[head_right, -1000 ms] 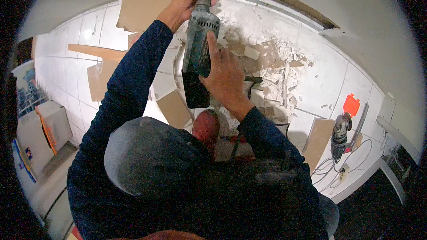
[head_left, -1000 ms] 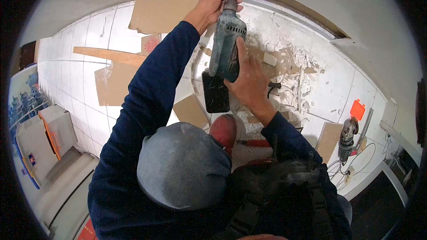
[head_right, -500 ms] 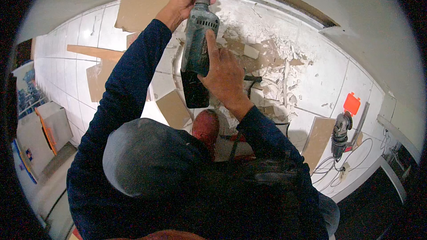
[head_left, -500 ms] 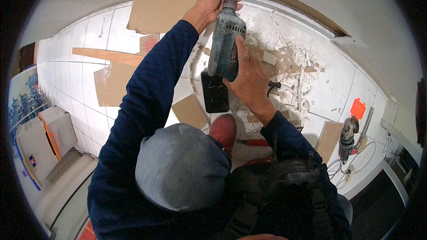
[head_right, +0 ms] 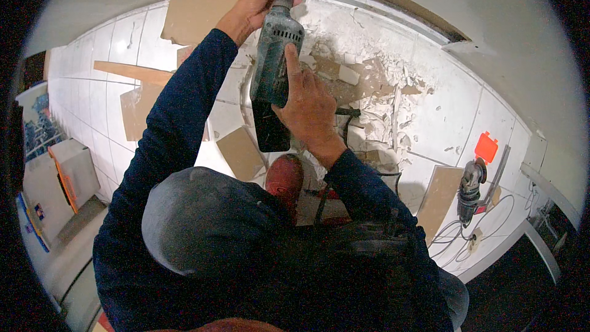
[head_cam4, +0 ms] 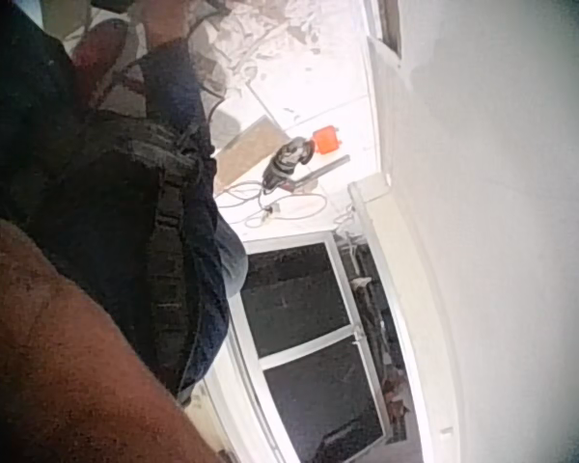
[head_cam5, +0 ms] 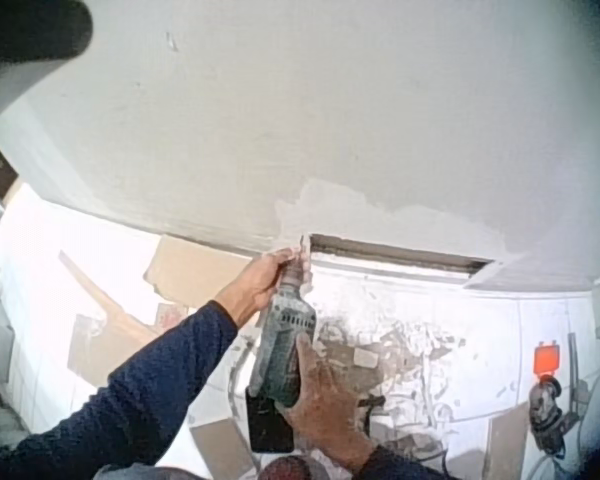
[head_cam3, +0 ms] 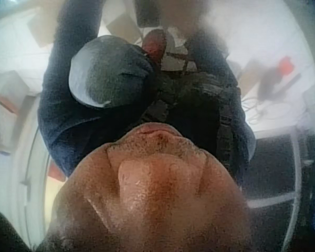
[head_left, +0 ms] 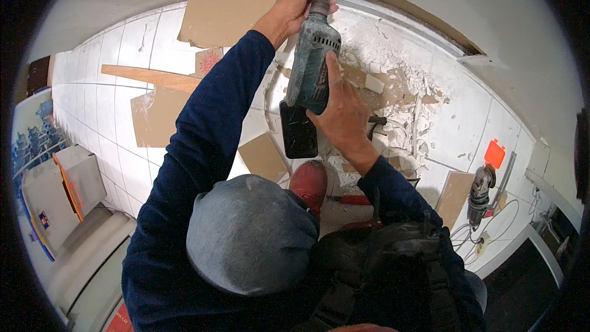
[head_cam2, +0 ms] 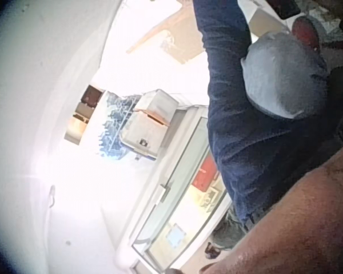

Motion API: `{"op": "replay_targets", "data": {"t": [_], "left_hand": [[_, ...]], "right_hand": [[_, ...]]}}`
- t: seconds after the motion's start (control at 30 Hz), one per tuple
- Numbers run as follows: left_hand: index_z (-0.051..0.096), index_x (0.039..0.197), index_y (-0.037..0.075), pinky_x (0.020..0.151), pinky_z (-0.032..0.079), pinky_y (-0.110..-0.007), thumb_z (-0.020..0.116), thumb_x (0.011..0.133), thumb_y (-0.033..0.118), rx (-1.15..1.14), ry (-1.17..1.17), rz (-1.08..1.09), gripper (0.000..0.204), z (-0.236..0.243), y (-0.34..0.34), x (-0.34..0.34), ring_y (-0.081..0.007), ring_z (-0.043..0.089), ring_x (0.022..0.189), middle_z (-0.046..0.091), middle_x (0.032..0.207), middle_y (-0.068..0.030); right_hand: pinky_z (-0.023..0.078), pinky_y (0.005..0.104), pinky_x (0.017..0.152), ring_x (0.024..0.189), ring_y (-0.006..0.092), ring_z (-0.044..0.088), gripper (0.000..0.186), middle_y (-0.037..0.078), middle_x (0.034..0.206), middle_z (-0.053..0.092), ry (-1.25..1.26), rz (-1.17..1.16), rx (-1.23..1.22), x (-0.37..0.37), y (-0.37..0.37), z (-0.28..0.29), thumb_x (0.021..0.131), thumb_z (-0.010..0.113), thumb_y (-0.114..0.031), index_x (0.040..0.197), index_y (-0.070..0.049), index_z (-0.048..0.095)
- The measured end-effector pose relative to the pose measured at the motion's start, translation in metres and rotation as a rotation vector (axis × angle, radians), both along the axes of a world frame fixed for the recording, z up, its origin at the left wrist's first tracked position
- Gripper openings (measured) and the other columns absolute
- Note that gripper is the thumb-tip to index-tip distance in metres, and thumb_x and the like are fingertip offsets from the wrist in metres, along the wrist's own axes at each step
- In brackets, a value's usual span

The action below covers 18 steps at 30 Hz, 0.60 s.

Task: The person drills into the edge of a wall opening using an electric drill and touches the opening by hand.

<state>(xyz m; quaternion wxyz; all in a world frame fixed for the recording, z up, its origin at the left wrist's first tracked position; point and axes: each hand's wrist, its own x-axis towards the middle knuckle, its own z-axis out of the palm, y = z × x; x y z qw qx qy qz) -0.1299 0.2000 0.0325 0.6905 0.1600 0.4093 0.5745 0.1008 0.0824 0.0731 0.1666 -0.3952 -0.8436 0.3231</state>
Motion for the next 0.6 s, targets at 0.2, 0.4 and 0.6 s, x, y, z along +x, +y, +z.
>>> {"op": "replay_targets", "data": {"t": [0.2,0.4,0.6], "left_hand": [[0.061,0.106,0.0,0.084,0.058,-0.032,0.056,0.099,0.028,-0.017,0.108,0.01,0.029,-0.001,-0.006,0.002,-0.0193,0.068,0.084,0.067,0.094,-0.0099],[0.04,0.142,0.001,0.105,0.044,-0.034,0.048,0.102,0.035,0.052,-0.006,0.339,0.053,0.012,-0.122,0.019,-0.0231,0.052,0.123,0.048,0.141,-0.0176],[0.044,0.135,-0.003,0.104,0.042,-0.036,0.063,0.091,0.028,-0.27,0.543,0.191,0.057,-0.009,-0.223,0.119,-0.0208,0.052,0.121,0.053,0.129,-0.0168]], "right_hand": [[0.052,0.0444,0.084,0.104,0.0371,0.06,0.121,0.019,0.116,0.059,-0.009,0.0,0.065,-0.002,0.003,-0.006,0.058,0.089,-0.017,0.155,-0.015,0.015],[0.052,0.0439,0.086,0.105,0.0383,0.06,0.118,0.019,0.117,0.059,-0.04,-0.011,0.008,-0.002,0.001,0.001,0.059,0.088,-0.016,0.154,-0.014,0.018],[0.051,0.0448,0.084,0.101,0.0386,0.06,0.115,0.02,0.115,0.059,-0.037,-0.013,0.022,-0.007,-0.004,-0.002,0.063,0.086,-0.019,0.154,-0.013,0.017]]}}
